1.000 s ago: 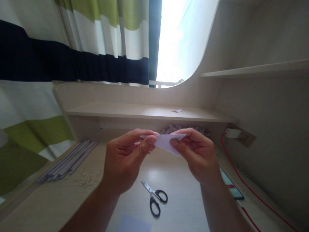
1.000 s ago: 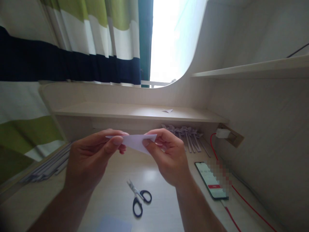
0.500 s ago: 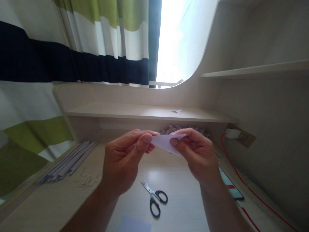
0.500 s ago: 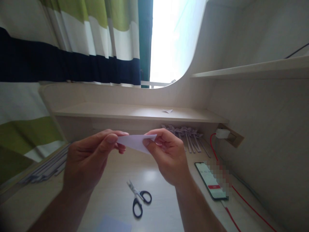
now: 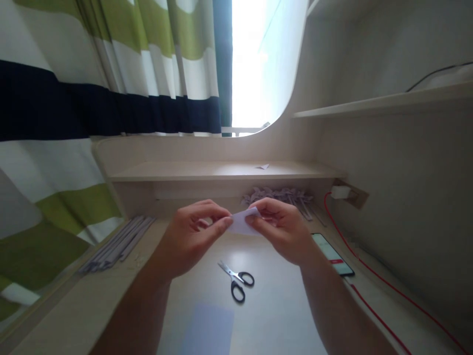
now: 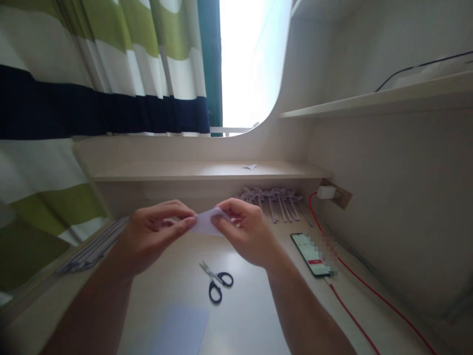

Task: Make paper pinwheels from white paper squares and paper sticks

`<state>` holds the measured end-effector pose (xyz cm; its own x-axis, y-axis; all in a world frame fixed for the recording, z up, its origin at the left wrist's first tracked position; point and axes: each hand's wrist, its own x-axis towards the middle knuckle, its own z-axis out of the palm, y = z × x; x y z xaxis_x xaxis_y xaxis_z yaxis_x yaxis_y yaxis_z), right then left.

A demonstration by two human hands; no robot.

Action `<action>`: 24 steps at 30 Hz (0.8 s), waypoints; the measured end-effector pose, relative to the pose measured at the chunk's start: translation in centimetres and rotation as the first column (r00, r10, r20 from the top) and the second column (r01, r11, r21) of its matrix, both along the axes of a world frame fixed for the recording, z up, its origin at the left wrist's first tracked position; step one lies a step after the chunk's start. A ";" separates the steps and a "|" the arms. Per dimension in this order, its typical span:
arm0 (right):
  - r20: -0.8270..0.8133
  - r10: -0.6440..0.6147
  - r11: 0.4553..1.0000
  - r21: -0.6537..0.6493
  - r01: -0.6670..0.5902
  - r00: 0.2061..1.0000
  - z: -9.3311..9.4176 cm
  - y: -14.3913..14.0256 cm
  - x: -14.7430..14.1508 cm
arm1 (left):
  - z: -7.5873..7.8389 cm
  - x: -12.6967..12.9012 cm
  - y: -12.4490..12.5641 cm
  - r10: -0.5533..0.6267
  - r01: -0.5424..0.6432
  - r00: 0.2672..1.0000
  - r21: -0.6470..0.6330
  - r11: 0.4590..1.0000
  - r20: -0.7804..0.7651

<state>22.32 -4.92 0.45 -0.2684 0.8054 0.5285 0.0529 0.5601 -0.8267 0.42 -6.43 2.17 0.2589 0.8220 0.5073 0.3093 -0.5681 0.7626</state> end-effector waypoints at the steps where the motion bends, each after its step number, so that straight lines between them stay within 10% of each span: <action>1: 0.025 0.005 1.000 -0.010 -0.005 1.000 -0.2 -0.3 0.0 | -0.3 0.1 -0.2 -0.003 0.002 0.999 -0.020 1.000 -0.041; 16: -0.322 -0.084 0.855 -0.510 -0.098 0.943 -10.3 0.7 0.5 | -11.4 3.0 -1.1 0.179 -0.124 0.951 -0.218 0.968 0.254; 24: -0.206 -0.050 0.828 -0.556 -0.075 0.977 -12.0 -0.6 1.2 | -13.0 2.6 -1.5 0.000 0.060 0.987 -0.372 0.926 0.159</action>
